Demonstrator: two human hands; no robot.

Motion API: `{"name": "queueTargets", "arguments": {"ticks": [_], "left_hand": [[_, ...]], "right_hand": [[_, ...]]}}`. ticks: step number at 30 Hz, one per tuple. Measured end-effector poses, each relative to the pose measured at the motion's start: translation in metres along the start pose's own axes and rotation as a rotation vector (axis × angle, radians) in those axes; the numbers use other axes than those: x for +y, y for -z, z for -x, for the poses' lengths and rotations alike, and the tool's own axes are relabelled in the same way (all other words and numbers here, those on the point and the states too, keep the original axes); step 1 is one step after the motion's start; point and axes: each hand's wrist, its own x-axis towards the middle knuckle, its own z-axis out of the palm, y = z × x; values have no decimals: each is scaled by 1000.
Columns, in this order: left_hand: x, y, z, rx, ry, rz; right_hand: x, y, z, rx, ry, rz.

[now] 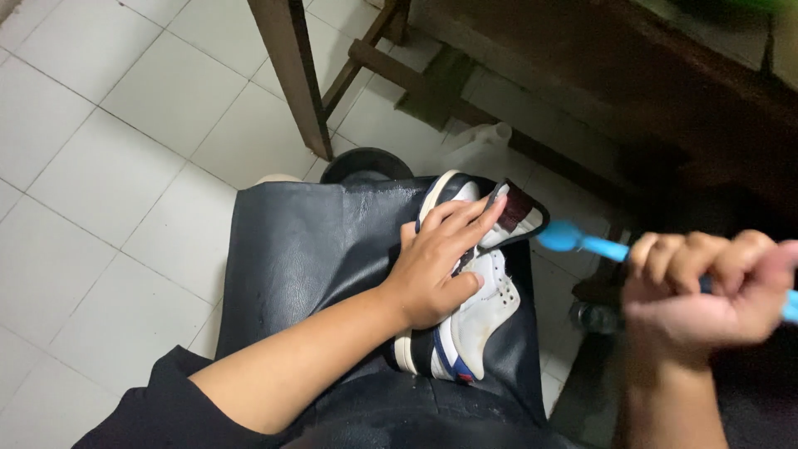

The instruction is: The person scrubs a white and black sneaker with a blue brush, focusing on the upper, toe box, and side panels. They rotate the shoe to access different areas and dip the brush into a green basin of soapy water to reload it.

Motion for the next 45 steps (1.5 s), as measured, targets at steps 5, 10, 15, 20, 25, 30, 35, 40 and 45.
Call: {"name": "queueTargets", "arguments": {"ticks": [5, 10, 15, 20, 25, 30, 35, 40, 45], "left_hand": [[-2, -1, -2, 14, -6, -8], [5, -1, -1, -20, 7, -14], [-6, -5, -2, 50, -43, -41], [-1, -3, 2, 0, -34, -12], [-7, -4, 0, 42, -59, -12], [-8, -2, 0, 29, -34, 23], [-9, 0, 0, 34, -42, 25], [-12, -6, 4, 26, -35, 41], [-11, -3, 1, 54, -25, 25]], "right_hand": [[37, -4, 50, -239, -160, -319], [25, 21, 30, 61, 40, 92], [46, -22, 73, -130, -197, -426], [-7, -12, 20, 71, -52, 6], [23, -34, 50, -239, -279, -471], [-6, 1, -3, -27, -32, 38], [37, -16, 35, -22, -246, -438], [21, 5, 10, 41, 39, 14], [53, -25, 53, -32, -263, -434]]}}
